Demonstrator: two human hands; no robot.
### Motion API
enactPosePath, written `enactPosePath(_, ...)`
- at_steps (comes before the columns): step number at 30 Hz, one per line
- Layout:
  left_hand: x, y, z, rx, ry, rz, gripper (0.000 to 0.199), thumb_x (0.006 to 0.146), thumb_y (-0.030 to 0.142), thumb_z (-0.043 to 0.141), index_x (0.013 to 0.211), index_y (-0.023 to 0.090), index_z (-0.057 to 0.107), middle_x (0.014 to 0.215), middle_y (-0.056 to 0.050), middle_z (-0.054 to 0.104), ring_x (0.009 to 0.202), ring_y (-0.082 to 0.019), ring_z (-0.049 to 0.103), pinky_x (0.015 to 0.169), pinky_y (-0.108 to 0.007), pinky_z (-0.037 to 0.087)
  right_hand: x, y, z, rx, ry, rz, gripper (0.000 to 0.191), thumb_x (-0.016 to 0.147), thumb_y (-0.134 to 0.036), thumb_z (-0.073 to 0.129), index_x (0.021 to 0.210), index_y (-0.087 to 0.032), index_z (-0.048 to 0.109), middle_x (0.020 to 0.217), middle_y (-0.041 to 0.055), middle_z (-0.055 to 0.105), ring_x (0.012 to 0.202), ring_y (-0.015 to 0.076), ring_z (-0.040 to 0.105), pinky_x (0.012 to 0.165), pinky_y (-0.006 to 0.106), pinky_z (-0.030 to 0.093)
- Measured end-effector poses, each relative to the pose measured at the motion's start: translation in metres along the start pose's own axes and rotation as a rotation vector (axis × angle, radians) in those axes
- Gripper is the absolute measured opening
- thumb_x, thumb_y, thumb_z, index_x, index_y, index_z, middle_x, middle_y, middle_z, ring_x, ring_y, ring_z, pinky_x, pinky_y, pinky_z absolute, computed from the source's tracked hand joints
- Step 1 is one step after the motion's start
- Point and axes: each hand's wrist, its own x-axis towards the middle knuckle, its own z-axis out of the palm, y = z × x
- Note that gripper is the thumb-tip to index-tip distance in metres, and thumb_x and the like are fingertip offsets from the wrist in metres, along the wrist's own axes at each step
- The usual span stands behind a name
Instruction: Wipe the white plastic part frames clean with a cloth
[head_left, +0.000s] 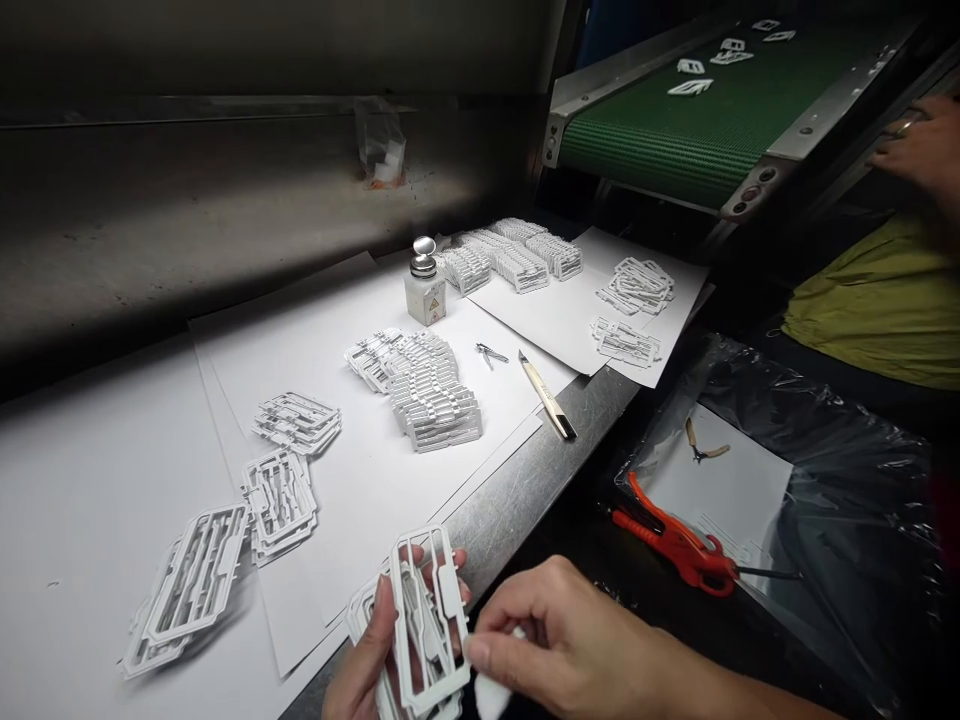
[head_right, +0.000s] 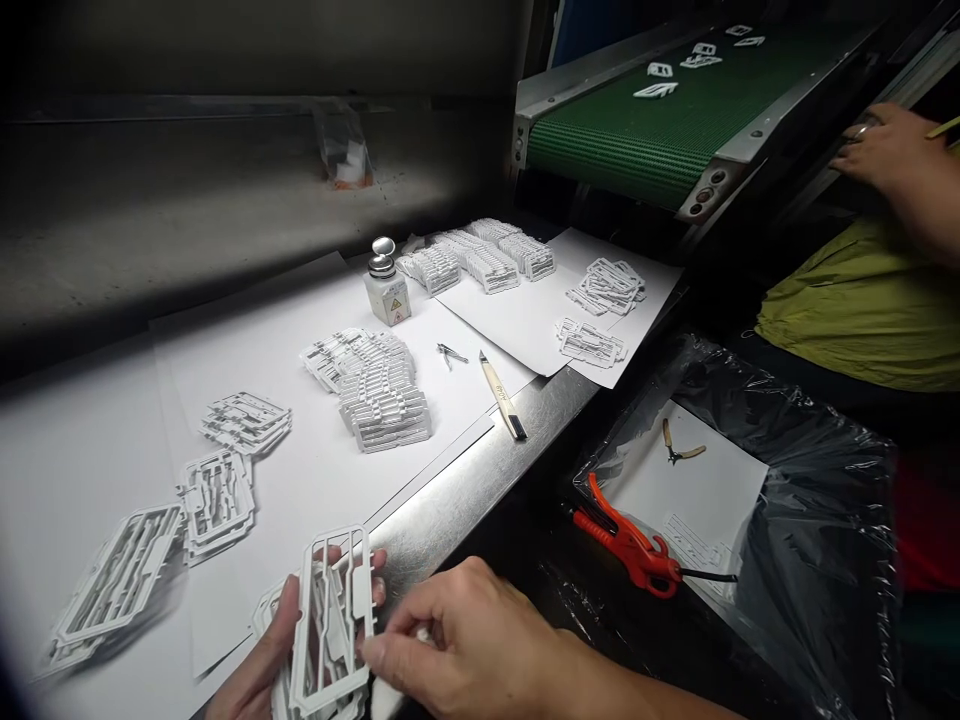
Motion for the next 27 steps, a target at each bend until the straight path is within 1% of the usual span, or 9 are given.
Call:
enactPosePath(3,-0.003,0.0,0.008,-0.09,-0.009,-0.054,0.046,0.077,0.028,0.059,0.121,0.016,0.051,0.094,-0.012,0.068,0.089,-0.029,0.062,0.076,-0.038,0.051,0.009,0.01,0.009,0.319,-0.067,0.098,0.027,0.08,-0.035,0.057,0.067,-0.011,0.057,0.054,-0.004,0.037,0.05,0.0058,0.03,0.044,0.018,0.022)
enactPosePath(7,-0.008,-0.003,0.017,-0.069,0.017,0.004,0.048,0.077,0.041,0.057,0.118,0.016,0.054,0.102,-0.013,0.065,0.094,-0.03,0.059,0.078,-0.039,0.05,0.01,0.015,0.0,0.5,-0.088,0.054,0.032,0.08,-0.037,0.059,0.065,-0.01,0.052,0.056,-0.0034,0.039,0.052,0.0054,0.029,0.046,0.018,0.022)
enactPosePath(10,-0.007,-0.008,0.015,-0.019,0.013,0.081,0.062,0.069,0.058,0.057,0.118,0.02,0.052,0.109,-0.01,0.063,0.099,-0.03,0.057,0.077,-0.036,0.048,0.006,0.019,-0.008,0.465,-0.157,0.007,0.032,0.082,-0.038,0.058,0.069,-0.009,0.054,0.058,-0.0031,0.04,0.053,0.0054,0.03,0.047,0.018,0.022)
enactPosePath(13,-0.005,-0.011,0.01,0.222,0.013,0.226,0.062,0.067,0.048,0.063,0.121,0.024,0.045,0.112,-0.004,0.062,0.103,-0.023,0.054,0.08,-0.029,0.042,0.004,0.026,-0.003,0.334,-0.235,0.012,0.033,0.082,-0.042,0.056,0.075,-0.01,0.056,0.061,-0.0028,0.041,0.056,0.0063,0.032,0.049,0.018,0.026)
enactPosePath(15,-0.004,-0.011,0.008,0.446,0.003,0.384,0.06,0.068,0.037,0.063,0.121,0.02,0.043,0.11,-0.006,0.062,0.099,-0.021,0.054,0.083,-0.029,0.039,0.006,0.031,0.003,0.244,-0.25,0.035,0.033,0.083,-0.044,0.055,0.077,-0.011,0.056,0.061,-0.0029,0.042,0.056,0.0067,0.033,0.05,0.017,0.028)
enactPosePath(17,-0.004,-0.012,0.008,0.564,0.003,0.472,0.06,0.067,0.037,0.063,0.119,0.015,0.042,0.104,-0.008,0.063,0.092,-0.02,0.055,0.082,-0.03,0.039,0.009,0.036,0.007,0.171,-0.245,0.031,0.031,0.083,-0.042,0.054,0.078,-0.012,0.057,0.061,-0.0029,0.042,0.056,0.007,0.034,0.05,0.016,0.029)
enactPosePath(22,-0.004,-0.014,0.015,0.634,0.072,0.568,0.059,0.059,0.036,0.073,0.106,0.011,0.049,0.088,-0.007,0.065,0.083,-0.017,0.058,0.074,-0.02,0.044,0.015,0.037,0.012,0.103,-0.246,-0.018,0.022,0.084,-0.033,0.052,0.081,-0.013,0.06,0.062,-0.0024,0.043,0.055,0.0079,0.038,0.052,0.016,0.033)
enactPosePath(25,-0.004,-0.015,0.019,0.684,0.115,0.659,0.05,0.056,0.032,0.075,0.097,0.013,0.053,0.078,-0.005,0.065,0.076,-0.017,0.06,0.066,-0.017,0.046,0.017,0.032,0.014,0.079,-0.249,-0.021,0.021,0.085,-0.032,0.051,0.082,-0.014,0.061,0.062,-0.0018,0.045,0.055,0.0085,0.04,0.05,0.015,0.033)
enactPosePath(27,-0.005,-0.016,0.021,0.695,0.135,0.667,0.048,0.056,0.032,0.075,0.094,0.015,0.053,0.072,-0.002,0.063,0.069,-0.017,0.06,0.06,-0.018,0.047,0.017,0.028,0.015,0.047,-0.253,-0.023,0.02,0.085,-0.031,0.05,0.08,-0.015,0.062,0.062,-0.002,0.044,0.055,0.0082,0.04,0.048,0.015,0.032)
